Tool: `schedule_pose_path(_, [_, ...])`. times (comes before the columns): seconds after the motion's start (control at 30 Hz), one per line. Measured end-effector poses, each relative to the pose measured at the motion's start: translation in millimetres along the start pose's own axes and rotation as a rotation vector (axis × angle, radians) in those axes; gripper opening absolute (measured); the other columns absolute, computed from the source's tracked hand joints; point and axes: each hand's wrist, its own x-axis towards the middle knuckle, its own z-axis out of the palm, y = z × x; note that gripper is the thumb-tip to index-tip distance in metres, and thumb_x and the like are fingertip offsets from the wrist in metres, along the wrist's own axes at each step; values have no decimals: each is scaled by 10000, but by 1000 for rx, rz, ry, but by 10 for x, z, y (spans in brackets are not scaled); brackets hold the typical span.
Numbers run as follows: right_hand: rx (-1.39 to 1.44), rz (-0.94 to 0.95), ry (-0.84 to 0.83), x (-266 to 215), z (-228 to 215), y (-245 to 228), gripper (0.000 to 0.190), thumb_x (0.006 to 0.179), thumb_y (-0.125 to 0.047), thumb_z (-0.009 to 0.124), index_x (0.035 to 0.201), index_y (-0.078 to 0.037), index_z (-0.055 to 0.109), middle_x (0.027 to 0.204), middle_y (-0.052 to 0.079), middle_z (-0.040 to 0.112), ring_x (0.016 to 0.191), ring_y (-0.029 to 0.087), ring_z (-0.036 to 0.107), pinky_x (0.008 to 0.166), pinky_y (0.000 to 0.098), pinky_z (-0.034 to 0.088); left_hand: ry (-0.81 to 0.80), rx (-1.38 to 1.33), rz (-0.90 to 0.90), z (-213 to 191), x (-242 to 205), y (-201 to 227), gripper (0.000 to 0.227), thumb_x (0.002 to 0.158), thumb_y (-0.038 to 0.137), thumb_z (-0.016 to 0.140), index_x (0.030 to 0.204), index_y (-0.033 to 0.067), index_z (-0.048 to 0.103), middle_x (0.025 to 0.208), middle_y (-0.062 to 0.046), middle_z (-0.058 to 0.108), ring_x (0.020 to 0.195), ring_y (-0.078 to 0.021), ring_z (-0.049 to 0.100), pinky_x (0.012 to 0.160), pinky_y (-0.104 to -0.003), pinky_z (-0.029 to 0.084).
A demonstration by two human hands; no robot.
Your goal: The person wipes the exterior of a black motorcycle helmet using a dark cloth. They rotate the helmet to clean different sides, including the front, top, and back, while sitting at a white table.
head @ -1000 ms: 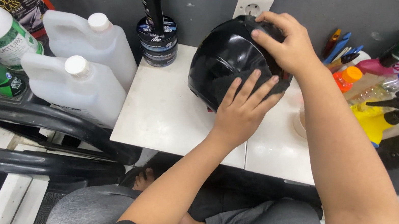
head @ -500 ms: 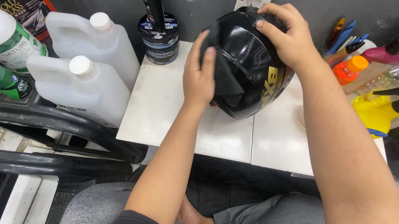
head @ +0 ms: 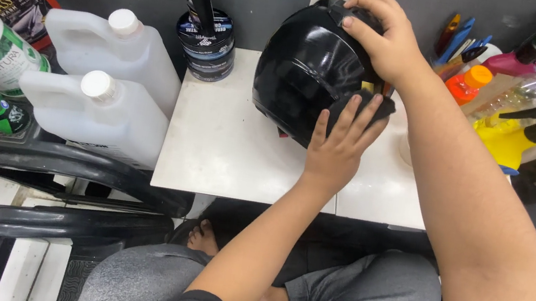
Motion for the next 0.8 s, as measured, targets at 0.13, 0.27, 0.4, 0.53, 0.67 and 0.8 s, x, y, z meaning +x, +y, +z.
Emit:
schedule_pose_path(0.13, [-27, -53, 16, -5, 2, 37, 294, 1044, -330, 608, 1271, -143, 628, 1151, 89, 510, 1098, 261, 514, 987, 425, 383, -94, 31, 51, -35, -49, -34, 655, 985, 65, 654, 1532, 391, 500, 1640, 83, 327, 1537, -172, 241, 1227, -569, 92])
schedule_pose_path(0.27, [28, 43, 30, -28, 19, -4, 284, 1006, -346, 623, 1244, -192, 650, 1125, 53, 529, 1112, 228, 510, 1012, 398, 363, -122, 12, -45, -206, 189, -166, 492, 1072, 250, 615, 1507, 451, 499, 1631, 100, 349, 1531, -143, 251, 1179, -679, 61])
schedule_pose_path(0.4, [78, -4, 22, -14, 7, 142, 296, 1018, -317, 660, 1277, -174, 651, 1137, 60, 527, 1119, 224, 517, 1013, 378, 382, -274, -195, -184, -416, 609, -516, 583, 981, 572, 677, 1496, 407, 459, 1619, 81, 369, 1531, -229, 346, 1203, -704, 133])
schedule_pose_path(0.53, [304, 104, 43, -72, -60, -102, 319, 985, -259, 719, 1265, -117, 662, 1292, 61, 623, 1260, 204, 585, 1095, 336, 470, -432, -415, -157, -463, 914, -714, 872, 822, 532, 856, 1521, 300, 388, 1619, 108, 361, 1548, -230, 227, 1218, -667, 92])
schedule_pose_path(0.67, [171, 80, 301, -271, -31, -474, 229, 965, -161, 706, 1180, -83, 722, 1181, 71, 689, 1140, 191, 627, 941, 287, 472, -547, -435, -96, -548, 1102, -863, 1100, 721, 547, 933, 1553, 293, 260, 1630, 99, 339, 1544, -245, 200, 1207, -613, 147])
schedule_pose_path(0.8, [-110, -267, 657, -747, 297, -1140, 255, 989, 46, 474, 1186, 16, 633, 1191, 182, 650, 1159, 363, 592, 1075, 504, 427, -612, -613, -55, -543, 1174, -1077, 1147, 595, 527, 854, 1554, 320, 259, 1599, 49, 425, 1519, -201, 267, 1131, -569, 176])
